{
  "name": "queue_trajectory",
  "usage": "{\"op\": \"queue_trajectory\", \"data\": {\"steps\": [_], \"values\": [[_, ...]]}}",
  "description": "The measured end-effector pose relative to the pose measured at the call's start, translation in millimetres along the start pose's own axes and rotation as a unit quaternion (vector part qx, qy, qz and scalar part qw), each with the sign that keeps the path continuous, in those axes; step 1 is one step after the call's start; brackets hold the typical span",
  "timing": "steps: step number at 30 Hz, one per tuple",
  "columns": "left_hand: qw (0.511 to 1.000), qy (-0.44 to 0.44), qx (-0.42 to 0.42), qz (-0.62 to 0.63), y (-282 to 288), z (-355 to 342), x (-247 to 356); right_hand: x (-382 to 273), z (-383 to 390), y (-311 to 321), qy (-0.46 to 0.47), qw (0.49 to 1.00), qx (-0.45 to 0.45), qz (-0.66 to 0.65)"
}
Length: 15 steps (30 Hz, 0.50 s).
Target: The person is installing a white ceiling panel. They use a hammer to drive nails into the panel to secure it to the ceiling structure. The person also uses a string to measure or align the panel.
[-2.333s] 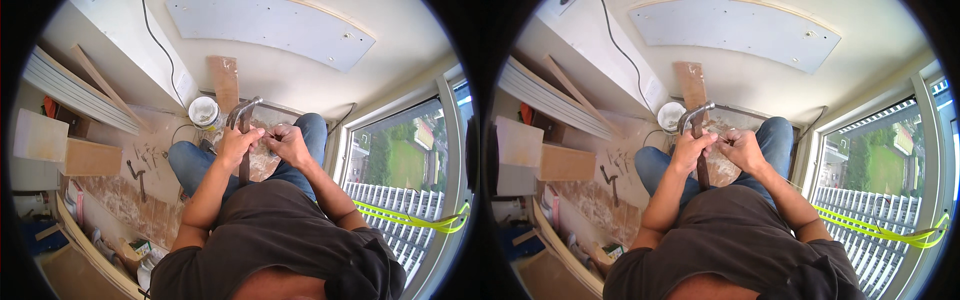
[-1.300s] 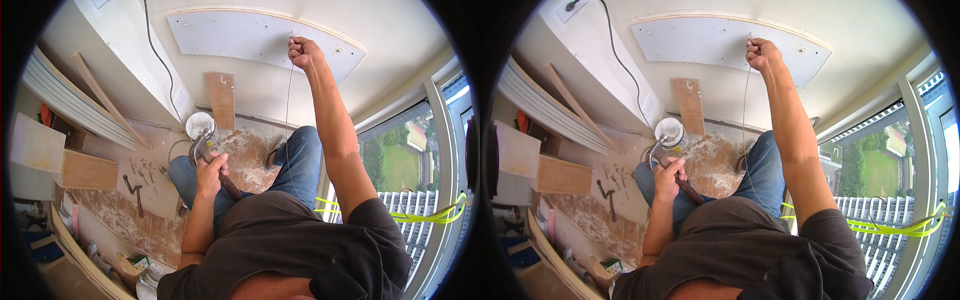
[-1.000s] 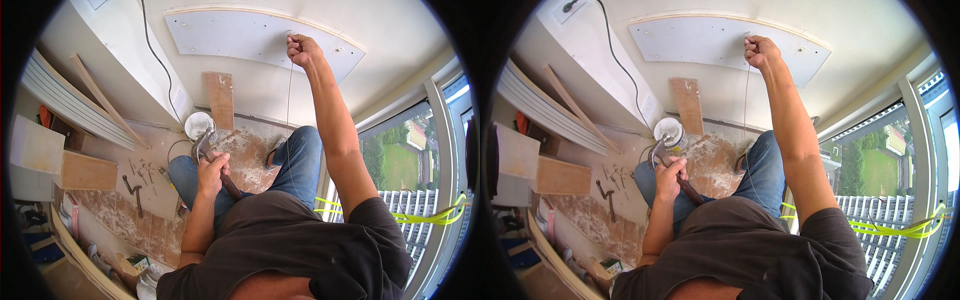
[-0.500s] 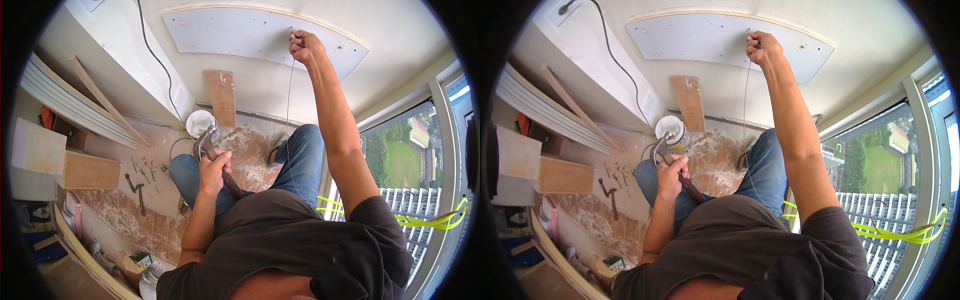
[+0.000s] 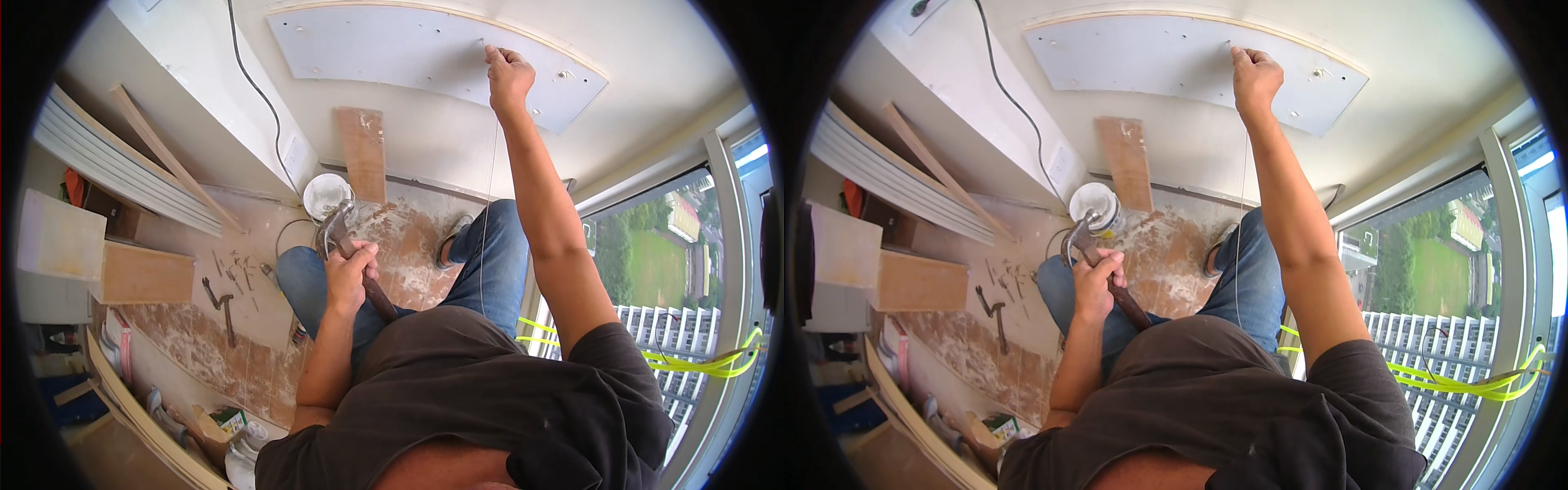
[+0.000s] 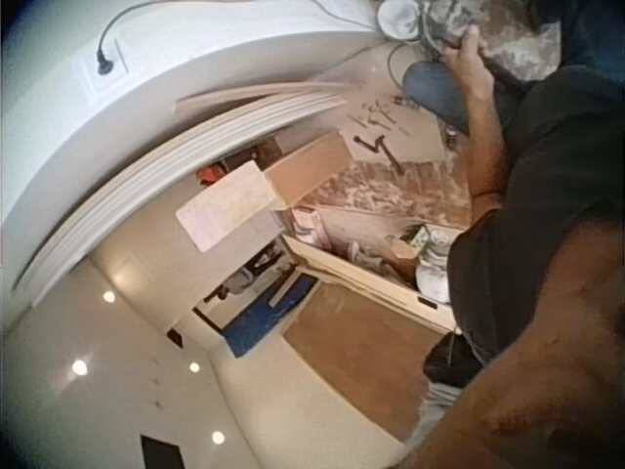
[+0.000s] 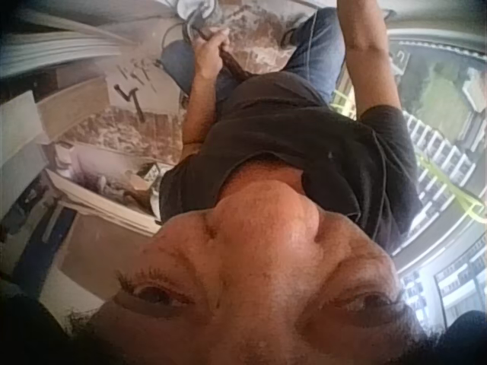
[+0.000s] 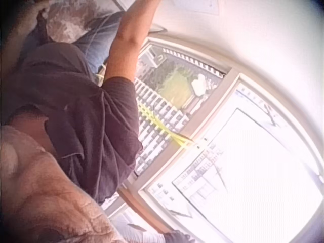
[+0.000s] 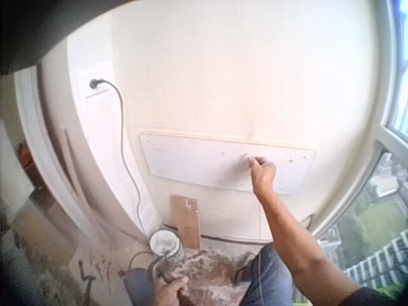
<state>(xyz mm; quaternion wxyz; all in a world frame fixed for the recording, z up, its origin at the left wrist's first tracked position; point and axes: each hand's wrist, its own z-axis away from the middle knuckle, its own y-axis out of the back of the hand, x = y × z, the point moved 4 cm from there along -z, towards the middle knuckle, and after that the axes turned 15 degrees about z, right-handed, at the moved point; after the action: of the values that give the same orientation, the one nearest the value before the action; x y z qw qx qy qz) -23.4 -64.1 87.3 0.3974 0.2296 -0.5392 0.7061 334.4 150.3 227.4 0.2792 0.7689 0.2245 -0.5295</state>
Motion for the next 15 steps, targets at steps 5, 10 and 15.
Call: {"op": "queue_trajectory", "data": {"steps": [5, 10, 15], "values": [[1.000, 0.004, 0.001, 0.003, 1, -2, 0, 0, -1, -1, 0.017, 0.999, -0.003, 0.034], [1.000, 0.014, -0.006, 0.005, -4, -2, -3, 3, -10, -2, -0.031, 0.997, 0.029, 0.064], [1.000, 0.010, -0.004, 0.007, -1, -2, -3, -10, -1, 0, -0.056, 0.982, 0.048, 0.171]]}}
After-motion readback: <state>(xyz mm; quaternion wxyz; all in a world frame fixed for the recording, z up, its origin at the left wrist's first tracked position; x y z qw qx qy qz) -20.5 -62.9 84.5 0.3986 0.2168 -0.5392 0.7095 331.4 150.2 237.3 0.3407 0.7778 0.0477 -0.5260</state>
